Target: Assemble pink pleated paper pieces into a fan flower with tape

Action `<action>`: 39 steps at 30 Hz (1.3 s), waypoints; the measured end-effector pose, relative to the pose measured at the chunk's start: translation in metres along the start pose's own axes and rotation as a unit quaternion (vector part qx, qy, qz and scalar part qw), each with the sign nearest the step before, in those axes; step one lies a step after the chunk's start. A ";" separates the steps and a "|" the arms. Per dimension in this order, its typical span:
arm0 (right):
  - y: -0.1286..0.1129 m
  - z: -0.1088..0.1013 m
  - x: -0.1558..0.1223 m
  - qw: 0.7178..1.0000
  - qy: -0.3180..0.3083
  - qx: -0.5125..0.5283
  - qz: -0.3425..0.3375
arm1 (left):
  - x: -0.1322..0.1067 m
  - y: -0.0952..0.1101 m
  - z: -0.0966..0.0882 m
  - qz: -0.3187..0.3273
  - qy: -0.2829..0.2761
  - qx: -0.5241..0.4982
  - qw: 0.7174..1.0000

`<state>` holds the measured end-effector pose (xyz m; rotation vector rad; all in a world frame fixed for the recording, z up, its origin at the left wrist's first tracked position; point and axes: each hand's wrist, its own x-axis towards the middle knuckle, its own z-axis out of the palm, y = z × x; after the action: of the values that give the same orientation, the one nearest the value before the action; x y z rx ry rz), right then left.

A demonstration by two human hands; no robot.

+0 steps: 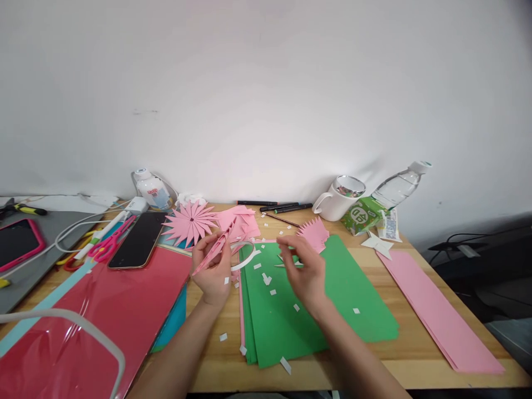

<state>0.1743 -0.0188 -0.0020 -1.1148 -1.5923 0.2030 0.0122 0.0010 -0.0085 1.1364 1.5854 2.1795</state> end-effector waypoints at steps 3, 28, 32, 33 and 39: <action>0.019 -0.025 0.002 0.968 -0.186 -0.158 0.053 | 0.004 0.006 -0.001 -0.086 -0.003 0.015 0.996; -0.004 -0.042 -0.025 0.873 -0.169 0.278 0.363 | 0.002 0.005 -0.001 -0.185 -0.043 0.032 0.981; -0.022 -0.017 -0.023 0.881 -0.138 0.319 0.320 | 0.000 0.002 -0.001 -0.182 -0.043 0.020 0.982; -0.026 -0.011 -0.023 0.891 -0.123 0.313 0.305 | 0.000 0.000 -0.001 -0.175 -0.042 0.016 0.984; -0.044 0.002 -0.022 0.929 -0.119 0.273 0.220 | 0.002 -0.007 0.001 -0.132 -0.040 0.013 0.990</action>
<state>0.1475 -0.0580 0.0105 -1.0046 -1.3409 1.0506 0.0093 0.0055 -0.0131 0.9472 1.6314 1.9251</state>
